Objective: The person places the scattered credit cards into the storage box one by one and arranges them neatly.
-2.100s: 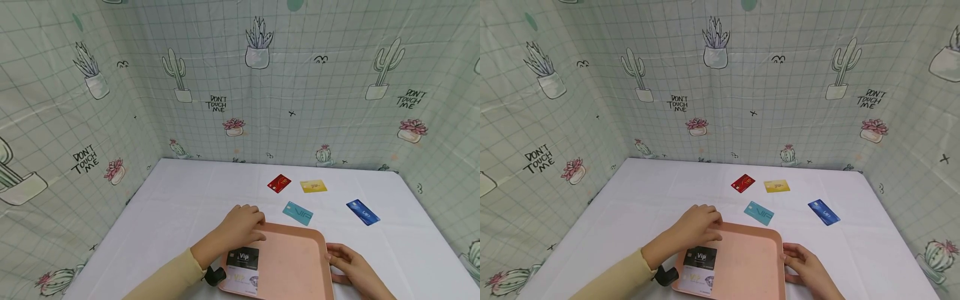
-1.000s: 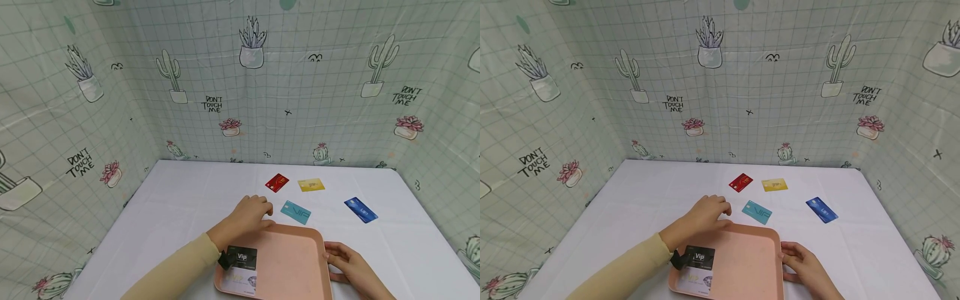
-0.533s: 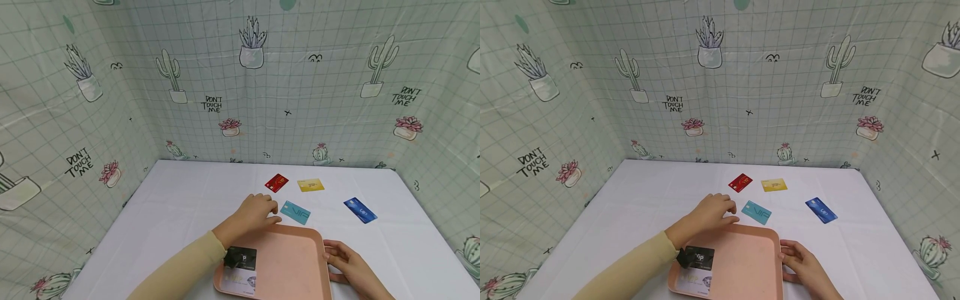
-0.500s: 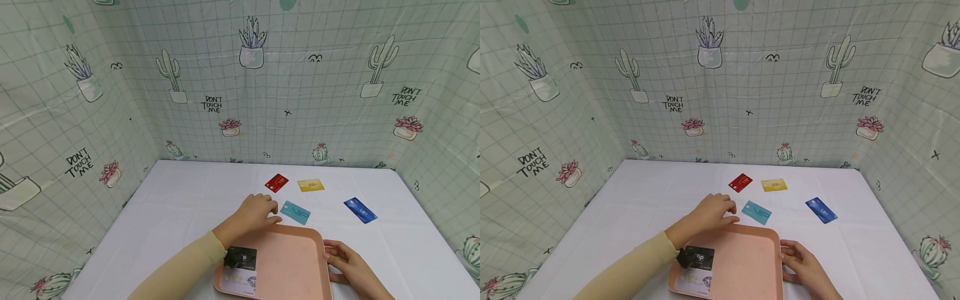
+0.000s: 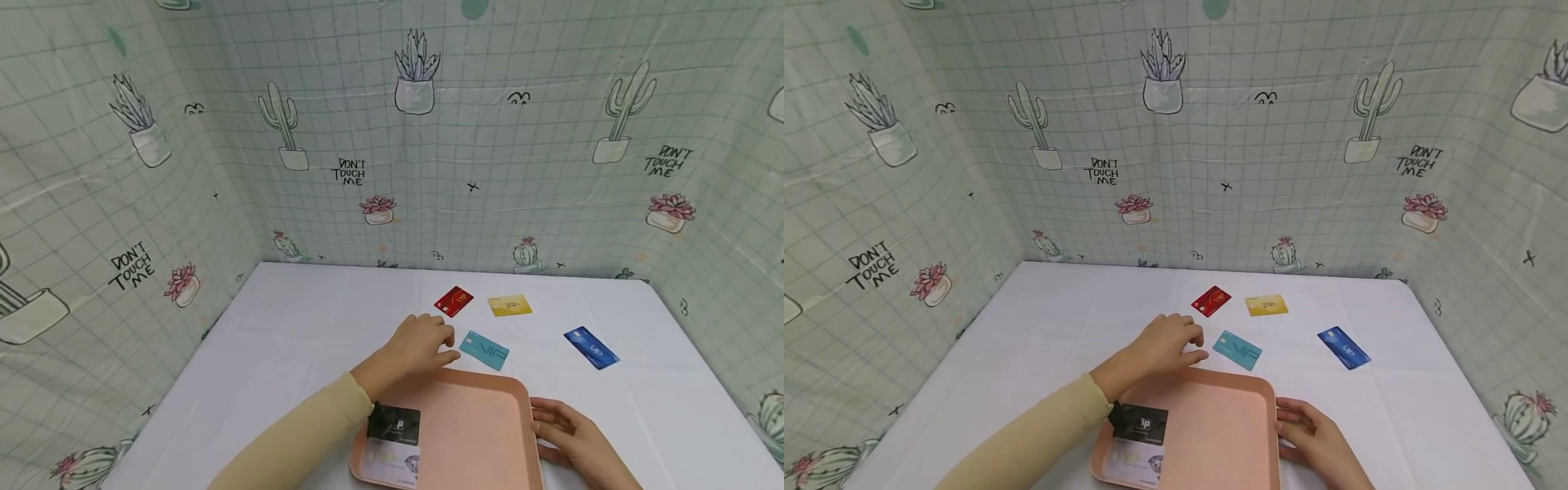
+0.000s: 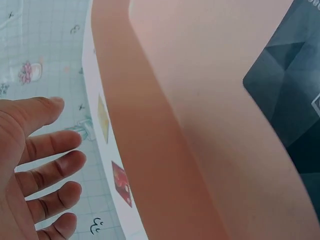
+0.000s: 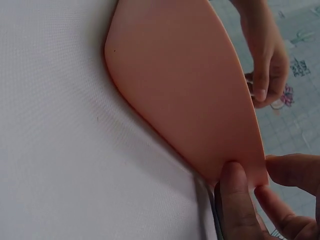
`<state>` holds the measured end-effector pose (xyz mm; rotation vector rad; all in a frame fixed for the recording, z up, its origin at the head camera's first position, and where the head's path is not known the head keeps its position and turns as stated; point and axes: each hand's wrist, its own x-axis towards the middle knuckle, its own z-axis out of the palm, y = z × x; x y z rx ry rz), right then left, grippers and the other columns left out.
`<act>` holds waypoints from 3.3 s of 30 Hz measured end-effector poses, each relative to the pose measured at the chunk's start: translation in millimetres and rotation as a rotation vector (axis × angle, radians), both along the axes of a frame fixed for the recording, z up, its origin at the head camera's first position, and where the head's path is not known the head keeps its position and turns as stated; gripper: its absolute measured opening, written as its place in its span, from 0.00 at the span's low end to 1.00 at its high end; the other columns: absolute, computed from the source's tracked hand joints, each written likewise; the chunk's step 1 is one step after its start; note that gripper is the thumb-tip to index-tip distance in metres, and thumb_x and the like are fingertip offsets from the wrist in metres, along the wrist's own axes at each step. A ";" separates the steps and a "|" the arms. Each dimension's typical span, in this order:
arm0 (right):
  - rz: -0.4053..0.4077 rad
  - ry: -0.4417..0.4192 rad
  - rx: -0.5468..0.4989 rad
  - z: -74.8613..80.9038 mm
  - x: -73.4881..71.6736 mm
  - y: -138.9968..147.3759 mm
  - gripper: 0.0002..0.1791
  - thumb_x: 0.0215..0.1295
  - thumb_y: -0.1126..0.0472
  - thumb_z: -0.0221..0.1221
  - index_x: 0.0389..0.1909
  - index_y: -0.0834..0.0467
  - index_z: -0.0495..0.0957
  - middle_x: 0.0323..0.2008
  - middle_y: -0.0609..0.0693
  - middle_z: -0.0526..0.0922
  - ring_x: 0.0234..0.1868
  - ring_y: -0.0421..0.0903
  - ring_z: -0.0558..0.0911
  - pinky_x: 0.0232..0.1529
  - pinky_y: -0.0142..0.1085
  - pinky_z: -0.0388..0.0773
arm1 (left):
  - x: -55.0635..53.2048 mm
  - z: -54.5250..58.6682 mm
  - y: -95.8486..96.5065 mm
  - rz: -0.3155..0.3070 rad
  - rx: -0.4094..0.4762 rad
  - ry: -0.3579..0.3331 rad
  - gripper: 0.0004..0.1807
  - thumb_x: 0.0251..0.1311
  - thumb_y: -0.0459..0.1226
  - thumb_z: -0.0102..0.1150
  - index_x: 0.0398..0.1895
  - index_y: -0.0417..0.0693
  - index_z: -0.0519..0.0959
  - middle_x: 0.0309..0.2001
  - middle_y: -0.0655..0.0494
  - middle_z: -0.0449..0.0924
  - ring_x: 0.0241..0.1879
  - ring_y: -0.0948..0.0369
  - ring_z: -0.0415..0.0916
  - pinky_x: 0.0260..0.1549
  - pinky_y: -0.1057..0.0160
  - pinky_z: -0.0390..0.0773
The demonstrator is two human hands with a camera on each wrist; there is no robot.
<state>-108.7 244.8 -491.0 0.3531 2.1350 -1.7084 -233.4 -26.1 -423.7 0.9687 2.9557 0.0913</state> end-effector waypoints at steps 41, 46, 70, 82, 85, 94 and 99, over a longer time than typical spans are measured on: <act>0.092 0.015 -0.049 -2.2 3.2 6.4 0.38 0.77 0.53 0.58 0.74 0.74 0.57 0.66 0.69 0.75 0.58 0.50 0.84 0.55 0.47 0.84 | -34.7 -8.1 35.6 0.071 0.009 -0.237 0.21 0.57 0.50 0.75 0.51 0.56 0.83 0.43 0.62 0.83 0.41 0.64 0.74 0.43 0.61 0.77; 0.083 0.014 -0.049 -1.9 2.0 6.1 0.38 0.76 0.53 0.59 0.74 0.74 0.58 0.65 0.68 0.76 0.58 0.50 0.84 0.55 0.47 0.84 | -37.9 -11.2 38.3 0.085 -0.004 -0.231 0.22 0.58 0.51 0.74 0.53 0.57 0.82 0.44 0.63 0.82 0.41 0.65 0.73 0.42 0.62 0.77; 0.089 0.016 -0.054 2.5 2.4 4.6 0.37 0.77 0.55 0.58 0.74 0.74 0.57 0.67 0.70 0.72 0.60 0.52 0.83 0.56 0.46 0.83 | -54.7 -12.1 57.1 0.076 -0.054 -0.265 0.26 0.56 0.50 0.75 0.58 0.58 0.80 0.54 0.58 0.78 0.49 0.60 0.74 0.56 0.55 0.78; 0.078 0.020 -0.052 0.8 3.5 3.5 0.36 0.77 0.55 0.58 0.74 0.74 0.58 0.66 0.68 0.74 0.59 0.52 0.83 0.55 0.47 0.83 | -58.5 -25.7 64.6 0.044 -0.069 -0.330 0.34 0.56 0.42 0.76 0.68 0.70 0.78 0.66 0.62 0.75 0.58 0.60 0.73 0.60 0.55 0.77; 0.070 0.015 -0.051 0.1 3.6 3.3 0.36 0.77 0.56 0.58 0.74 0.74 0.58 0.66 0.68 0.74 0.59 0.51 0.83 0.55 0.47 0.83 | -58.2 -26.5 64.3 0.035 -0.063 -0.363 0.35 0.56 0.39 0.76 0.67 0.73 0.78 0.69 0.63 0.73 0.60 0.60 0.71 0.59 0.55 0.78; 0.060 0.021 -0.058 1.0 4.6 2.9 0.36 0.77 0.56 0.57 0.74 0.74 0.58 0.66 0.68 0.74 0.59 0.51 0.83 0.55 0.46 0.83 | -59.6 -25.5 65.5 -0.006 -0.048 -0.330 0.36 0.55 0.41 0.77 0.69 0.66 0.76 0.62 0.64 0.77 0.55 0.63 0.71 0.59 0.61 0.78; 0.054 0.021 -0.062 -0.2 4.9 2.4 0.36 0.78 0.56 0.57 0.74 0.74 0.57 0.66 0.68 0.74 0.60 0.52 0.82 0.55 0.46 0.83 | -62.5 -26.3 65.9 -0.008 -0.041 -0.346 0.35 0.54 0.40 0.78 0.68 0.63 0.77 0.55 0.63 0.80 0.52 0.63 0.72 0.57 0.63 0.78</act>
